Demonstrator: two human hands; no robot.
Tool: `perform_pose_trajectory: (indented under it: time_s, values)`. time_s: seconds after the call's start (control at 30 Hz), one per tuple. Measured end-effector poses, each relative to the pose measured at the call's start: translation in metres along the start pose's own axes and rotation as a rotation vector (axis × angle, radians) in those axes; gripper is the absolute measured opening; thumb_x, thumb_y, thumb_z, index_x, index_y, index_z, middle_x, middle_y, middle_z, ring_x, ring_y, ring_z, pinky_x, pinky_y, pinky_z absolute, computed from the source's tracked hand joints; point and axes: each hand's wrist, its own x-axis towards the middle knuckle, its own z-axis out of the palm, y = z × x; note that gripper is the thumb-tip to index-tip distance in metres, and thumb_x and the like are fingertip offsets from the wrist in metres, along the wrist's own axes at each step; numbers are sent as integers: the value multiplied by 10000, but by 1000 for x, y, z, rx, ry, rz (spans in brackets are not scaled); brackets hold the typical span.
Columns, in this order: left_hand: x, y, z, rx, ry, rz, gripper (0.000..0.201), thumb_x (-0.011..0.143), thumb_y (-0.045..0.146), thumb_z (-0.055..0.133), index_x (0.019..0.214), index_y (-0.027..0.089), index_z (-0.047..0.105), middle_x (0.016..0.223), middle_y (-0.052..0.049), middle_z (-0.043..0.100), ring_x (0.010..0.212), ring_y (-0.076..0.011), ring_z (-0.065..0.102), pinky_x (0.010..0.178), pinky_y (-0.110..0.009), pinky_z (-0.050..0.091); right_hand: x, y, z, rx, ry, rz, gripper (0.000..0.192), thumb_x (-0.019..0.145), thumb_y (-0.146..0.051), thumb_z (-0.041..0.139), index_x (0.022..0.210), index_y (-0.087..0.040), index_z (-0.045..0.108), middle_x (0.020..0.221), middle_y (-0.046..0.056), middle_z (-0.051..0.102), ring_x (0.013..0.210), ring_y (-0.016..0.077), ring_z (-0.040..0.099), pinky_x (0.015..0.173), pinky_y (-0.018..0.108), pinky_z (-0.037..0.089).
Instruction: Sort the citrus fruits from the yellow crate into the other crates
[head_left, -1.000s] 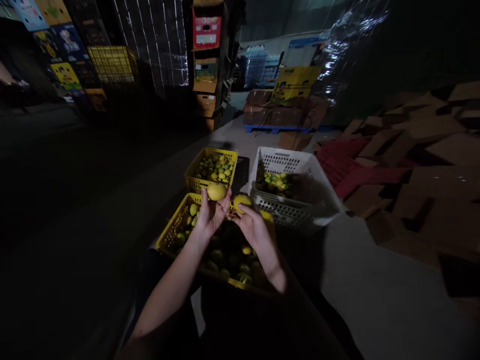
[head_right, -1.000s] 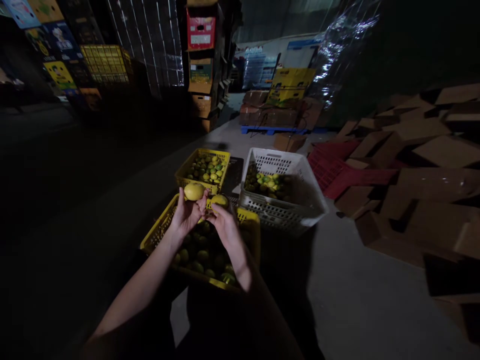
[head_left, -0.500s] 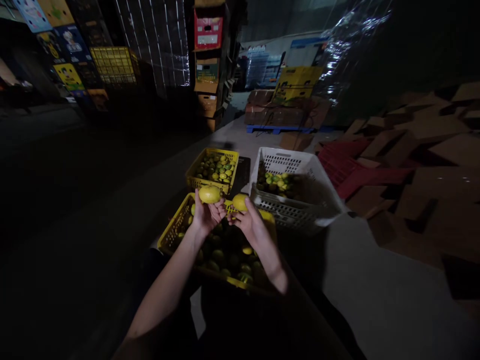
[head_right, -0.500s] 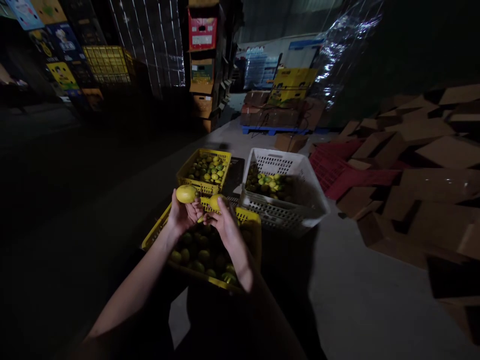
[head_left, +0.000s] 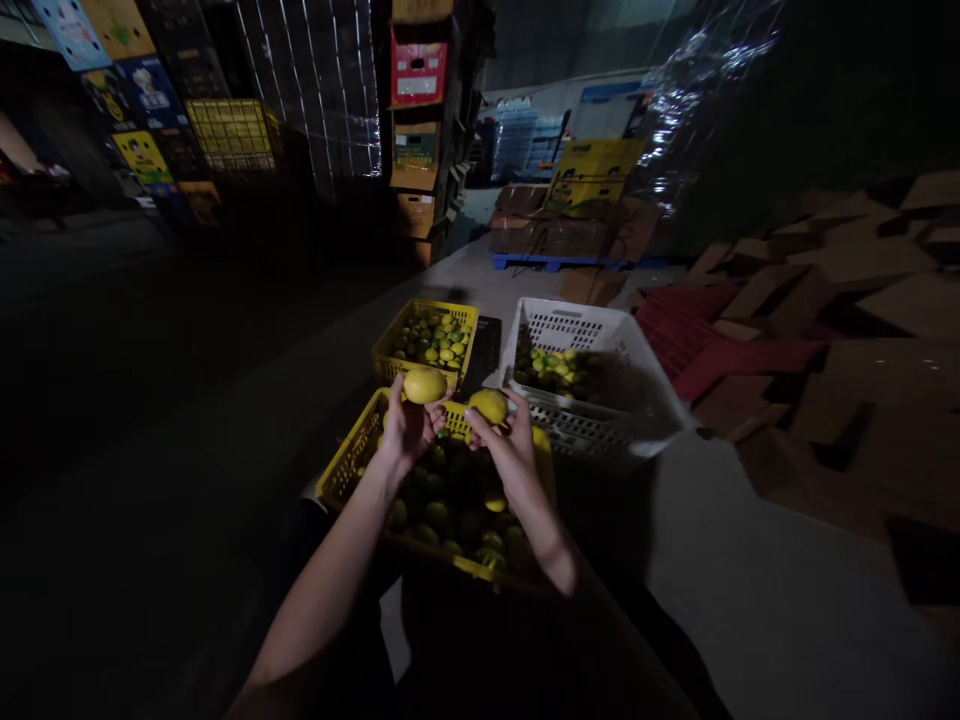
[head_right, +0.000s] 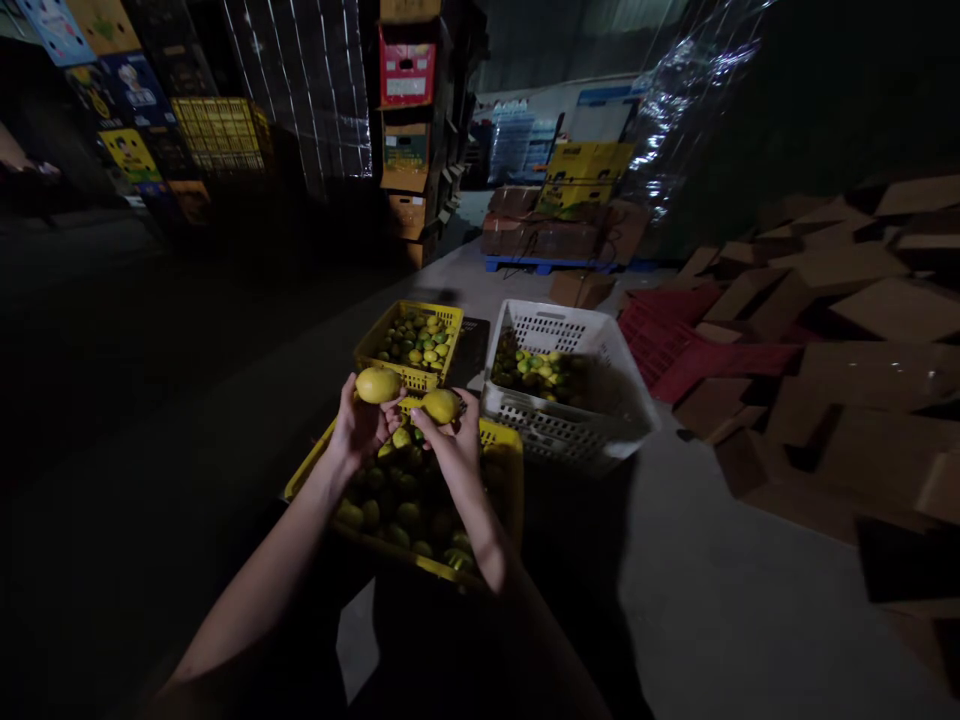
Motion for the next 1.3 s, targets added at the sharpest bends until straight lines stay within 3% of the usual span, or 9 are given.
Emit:
perform_pose_trajectory:
  time_s: [0.07, 0.13, 0.33, 0.47, 0.57, 0.7, 0.87, 1.07, 1.3]
  values:
    - [2, -4, 1, 34, 63, 112, 307, 861, 432, 657, 872, 126, 646, 719, -18, 641, 535, -82, 542, 610, -205, 511, 2, 0, -1, -22, 41, -16, 713, 526, -346, 869, 1103, -286, 455, 880, -44, 599, 661, 124, 589, 486, 207, 493]
    - [4, -9, 0, 72, 102, 233, 231, 764, 284, 778, 873, 139, 635, 751, 6, 653, 591, -83, 582, 709, -220, 526, 3, 0, -2, -48, 86, -63, 785, 457, -307, 892, 1102, -279, 445, 933, -28, 586, 746, 138, 601, 569, 218, 523]
    - [5, -15, -5, 326, 54, 448, 467, 578, 199, 885, 986, 151, 662, 884, -9, 681, 809, -122, 628, 850, -242, 488, 3, 5, -9, -173, 72, -225, 812, 477, -258, 885, 1167, -272, 457, 1140, 50, 566, 830, 176, 603, 721, 305, 554]
    - [1, -12, -4, 390, 56, 566, 689, 450, 75, 904, 1079, 204, 653, 1061, -24, 667, 996, -165, 614, 919, -236, 463, 2, 11, -13, -305, 58, -344, 736, 577, -282, 836, 1209, -258, 459, 1276, 113, 521, 1024, 255, 588, 877, 416, 533]
    - [-3, -12, -2, 426, -1, 612, 781, 387, 18, 899, 1101, 214, 652, 1166, -49, 633, 1138, -221, 576, 1001, -269, 429, 1, 13, -14, -401, 43, -455, 637, 660, -289, 778, 1217, -258, 471, 1290, 122, 519, 1131, 286, 546, 974, 477, 482]
    - [-10, -14, -2, 512, -19, 705, 742, 396, -11, 887, 1067, 196, 648, 1185, -65, 615, 1222, -245, 528, 1076, -280, 362, -1, 12, -16, -531, 74, -568, 503, 729, -294, 721, 1186, -260, 514, 1211, 113, 558, 1156, 295, 530, 1013, 490, 448]
    - [-16, -15, -1, 541, -26, 711, 679, 439, -30, 875, 1041, 181, 642, 1134, -67, 625, 1208, -234, 543, 1087, -263, 350, -3, 11, -18, -579, 160, -613, 475, 748, -327, 713, 1178, -245, 528, 1189, 124, 568, 1134, 308, 536, 998, 499, 447]
    - [-20, -17, 3, 484, 10, 645, 650, 431, -13, 890, 997, 179, 636, 1128, -78, 640, 1266, -255, 523, 1097, -281, 373, -6, 11, -18, -556, 165, -581, 502, 711, -293, 723, 1177, -250, 539, 1177, 116, 596, 1089, 305, 564, 969, 486, 462]
    - [-20, -16, 0, 487, 44, 651, 705, 391, 30, 919, 1010, 218, 640, 1047, -17, 661, 1153, -186, 587, 1000, -215, 441, -6, 6, -15, -416, 159, -494, 590, 629, -266, 787, 1165, -256, 540, 1173, 92, 616, 928, 248, 588, 887, 423, 486]
